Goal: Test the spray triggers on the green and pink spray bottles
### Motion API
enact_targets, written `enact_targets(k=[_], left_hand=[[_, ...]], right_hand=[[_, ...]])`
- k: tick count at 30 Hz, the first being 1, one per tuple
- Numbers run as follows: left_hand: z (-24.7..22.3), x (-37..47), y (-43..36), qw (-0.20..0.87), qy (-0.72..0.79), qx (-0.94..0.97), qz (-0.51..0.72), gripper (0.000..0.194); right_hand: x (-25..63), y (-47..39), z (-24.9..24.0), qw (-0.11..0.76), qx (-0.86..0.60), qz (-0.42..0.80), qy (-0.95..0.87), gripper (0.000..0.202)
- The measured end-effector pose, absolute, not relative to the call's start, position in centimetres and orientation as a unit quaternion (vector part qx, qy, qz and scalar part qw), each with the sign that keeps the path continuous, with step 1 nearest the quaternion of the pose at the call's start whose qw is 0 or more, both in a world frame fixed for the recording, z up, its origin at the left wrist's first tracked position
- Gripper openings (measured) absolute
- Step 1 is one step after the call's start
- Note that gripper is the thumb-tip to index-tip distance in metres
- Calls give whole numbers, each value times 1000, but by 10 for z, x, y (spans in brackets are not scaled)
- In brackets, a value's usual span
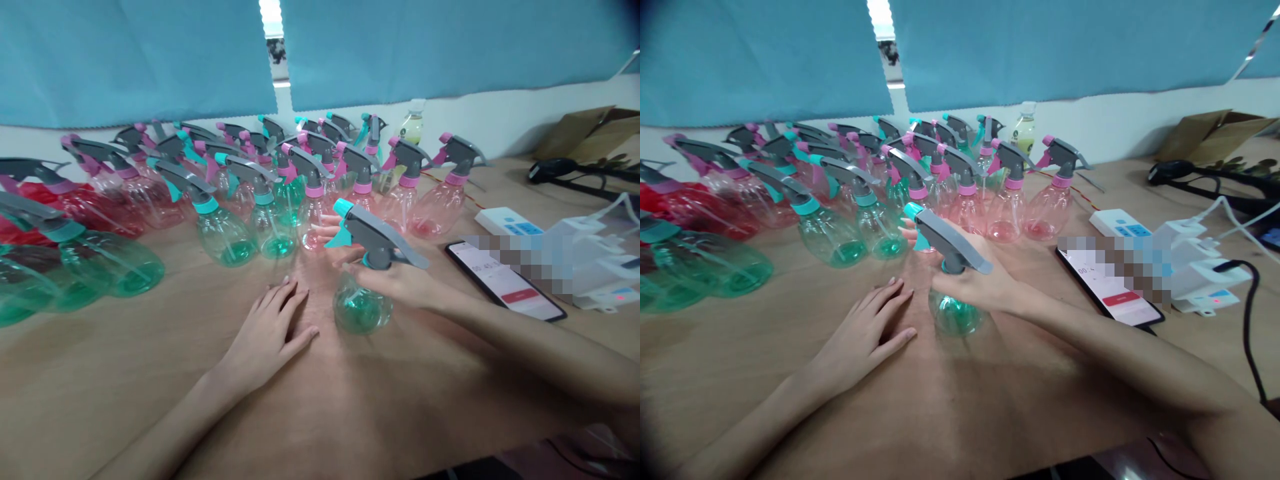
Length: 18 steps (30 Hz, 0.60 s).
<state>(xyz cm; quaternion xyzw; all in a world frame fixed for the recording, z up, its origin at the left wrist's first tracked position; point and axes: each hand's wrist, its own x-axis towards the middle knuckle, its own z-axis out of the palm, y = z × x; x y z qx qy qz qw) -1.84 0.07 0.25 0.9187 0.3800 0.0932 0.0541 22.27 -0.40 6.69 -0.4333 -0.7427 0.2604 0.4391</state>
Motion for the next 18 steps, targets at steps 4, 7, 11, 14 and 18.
enact_targets(k=[4, 7, 11, 14, 18], left_hand=[[3, -18, 1, 54, 382, 918, 91, 59], [3, -18, 0, 58, 384, 918, 87, 61], [1, -19, 0, 52, 384, 918, 84, 61], [1, -19, 0, 49, 383, 918, 86, 60], [2, -19, 1, 56, 386, 917, 78, 61]], right_hand=[[223, -1, 61, 437, -445, 252, -740, 33], [223, 1, 57, 433, -446, 251, -742, 22], [223, 1, 56, 428, -421, 265, -754, 33], [225, 2, 56, 430, -411, 264, -759, 43], [226, 5, 54, 434, -398, 261, -765, 50]])
